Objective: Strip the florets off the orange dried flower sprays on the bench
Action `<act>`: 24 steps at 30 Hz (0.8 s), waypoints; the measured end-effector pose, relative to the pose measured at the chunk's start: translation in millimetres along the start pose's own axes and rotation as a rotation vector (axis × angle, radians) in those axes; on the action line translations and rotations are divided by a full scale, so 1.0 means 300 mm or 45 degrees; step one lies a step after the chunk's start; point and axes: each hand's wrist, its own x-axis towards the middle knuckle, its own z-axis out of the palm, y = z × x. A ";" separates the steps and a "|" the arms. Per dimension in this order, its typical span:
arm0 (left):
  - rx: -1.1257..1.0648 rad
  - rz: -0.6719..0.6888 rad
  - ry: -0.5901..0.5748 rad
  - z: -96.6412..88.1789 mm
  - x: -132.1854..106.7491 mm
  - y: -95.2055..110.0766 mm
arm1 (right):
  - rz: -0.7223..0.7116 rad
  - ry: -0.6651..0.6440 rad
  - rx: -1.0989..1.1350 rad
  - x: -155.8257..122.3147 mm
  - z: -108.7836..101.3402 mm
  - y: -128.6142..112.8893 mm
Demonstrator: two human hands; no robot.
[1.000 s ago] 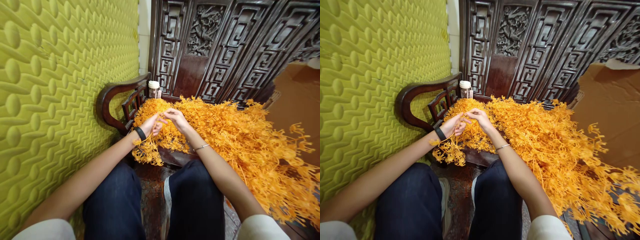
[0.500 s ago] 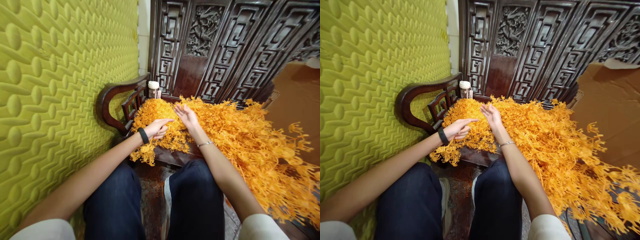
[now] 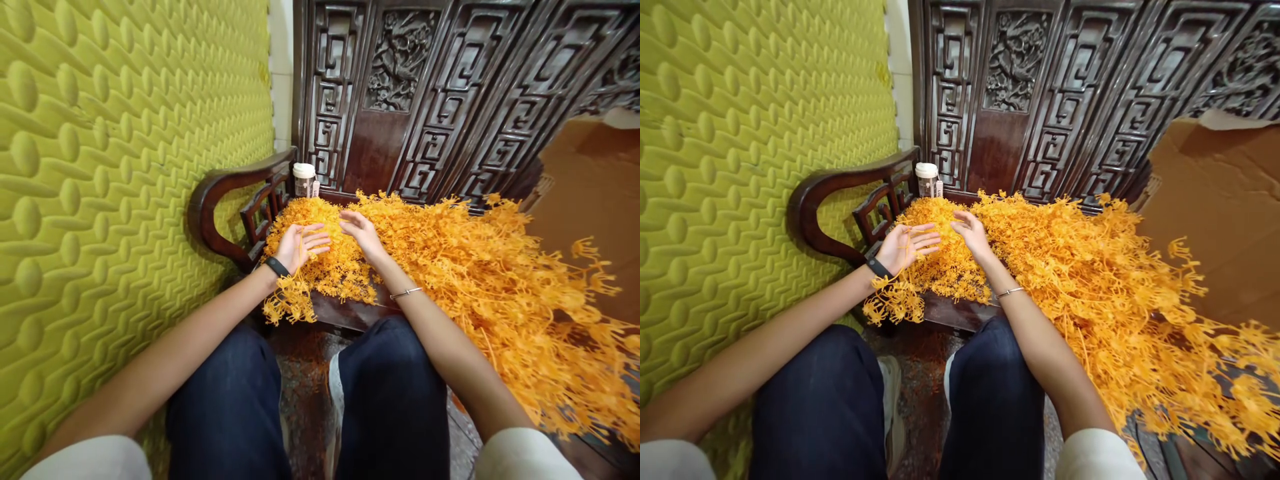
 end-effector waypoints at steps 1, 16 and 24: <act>-0.020 0.015 0.040 -0.001 0.002 -0.002 | -0.034 -0.017 0.004 -0.005 0.002 -0.009; -0.061 0.038 0.084 0.001 -0.010 0.014 | -0.025 -0.646 -0.007 -0.069 0.114 -0.064; 0.099 -0.216 0.038 -0.004 -0.004 0.015 | -0.080 -0.216 -0.089 -0.051 0.073 -0.064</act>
